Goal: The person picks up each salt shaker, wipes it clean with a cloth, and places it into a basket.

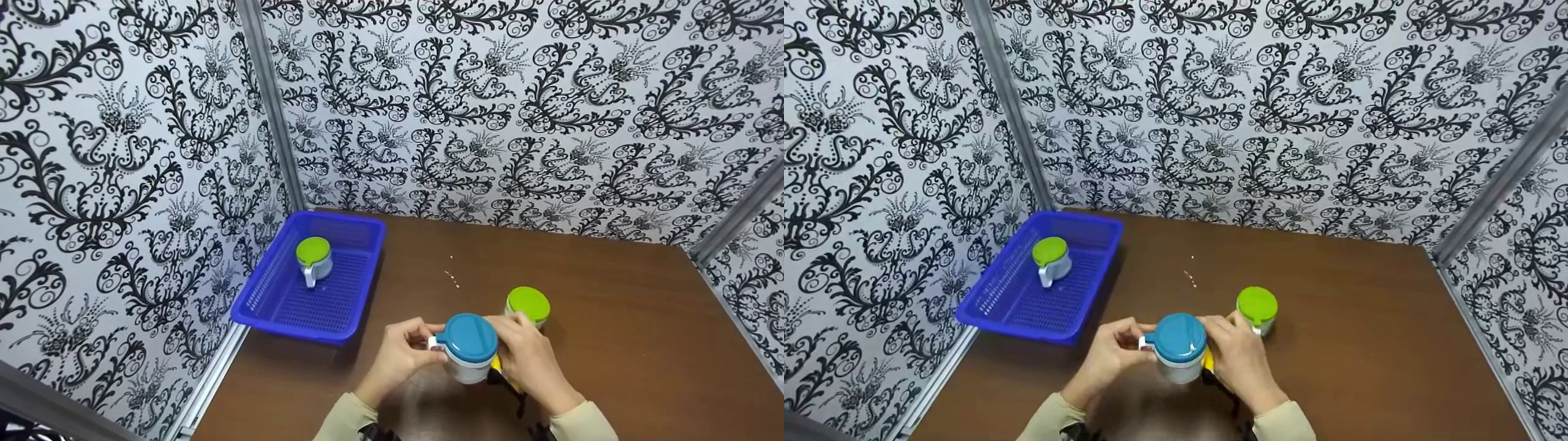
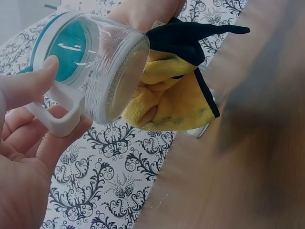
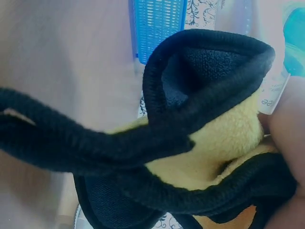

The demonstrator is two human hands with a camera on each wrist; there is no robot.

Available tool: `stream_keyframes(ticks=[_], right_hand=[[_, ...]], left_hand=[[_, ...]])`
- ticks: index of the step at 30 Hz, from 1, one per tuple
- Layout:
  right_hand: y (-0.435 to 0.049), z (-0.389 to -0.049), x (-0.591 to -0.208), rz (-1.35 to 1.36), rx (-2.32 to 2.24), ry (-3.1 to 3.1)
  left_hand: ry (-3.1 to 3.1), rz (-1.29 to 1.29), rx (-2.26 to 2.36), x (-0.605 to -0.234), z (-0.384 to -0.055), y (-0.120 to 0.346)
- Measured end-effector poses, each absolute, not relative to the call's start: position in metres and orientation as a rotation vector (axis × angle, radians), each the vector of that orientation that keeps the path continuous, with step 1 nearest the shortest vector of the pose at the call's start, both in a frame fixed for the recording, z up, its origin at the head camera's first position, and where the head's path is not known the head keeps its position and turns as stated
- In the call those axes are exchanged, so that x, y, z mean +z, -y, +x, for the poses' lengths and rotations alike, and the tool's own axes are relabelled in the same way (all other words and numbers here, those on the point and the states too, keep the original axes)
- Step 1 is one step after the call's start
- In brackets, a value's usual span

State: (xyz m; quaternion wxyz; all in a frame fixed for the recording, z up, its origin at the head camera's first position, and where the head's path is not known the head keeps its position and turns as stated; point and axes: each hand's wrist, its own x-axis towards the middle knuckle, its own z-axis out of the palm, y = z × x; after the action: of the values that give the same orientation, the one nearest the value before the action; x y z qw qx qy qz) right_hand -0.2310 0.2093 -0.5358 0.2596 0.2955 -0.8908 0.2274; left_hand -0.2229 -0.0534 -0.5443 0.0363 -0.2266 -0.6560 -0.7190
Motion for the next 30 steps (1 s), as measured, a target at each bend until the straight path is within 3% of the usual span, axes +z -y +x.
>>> stream_keyframes(ticks=[18, 30], right_hand=[[-0.220, -0.232, -0.499, 0.802, 0.664, 2.158], [-0.210, -0.232, -0.488, 1.249, 0.849, 1.944]], left_hand=[[2.038, -0.813, -2.230, -0.548, -0.224, 0.053], [2.051, -1.014, -2.246, -0.549, -0.218, 0.051]])
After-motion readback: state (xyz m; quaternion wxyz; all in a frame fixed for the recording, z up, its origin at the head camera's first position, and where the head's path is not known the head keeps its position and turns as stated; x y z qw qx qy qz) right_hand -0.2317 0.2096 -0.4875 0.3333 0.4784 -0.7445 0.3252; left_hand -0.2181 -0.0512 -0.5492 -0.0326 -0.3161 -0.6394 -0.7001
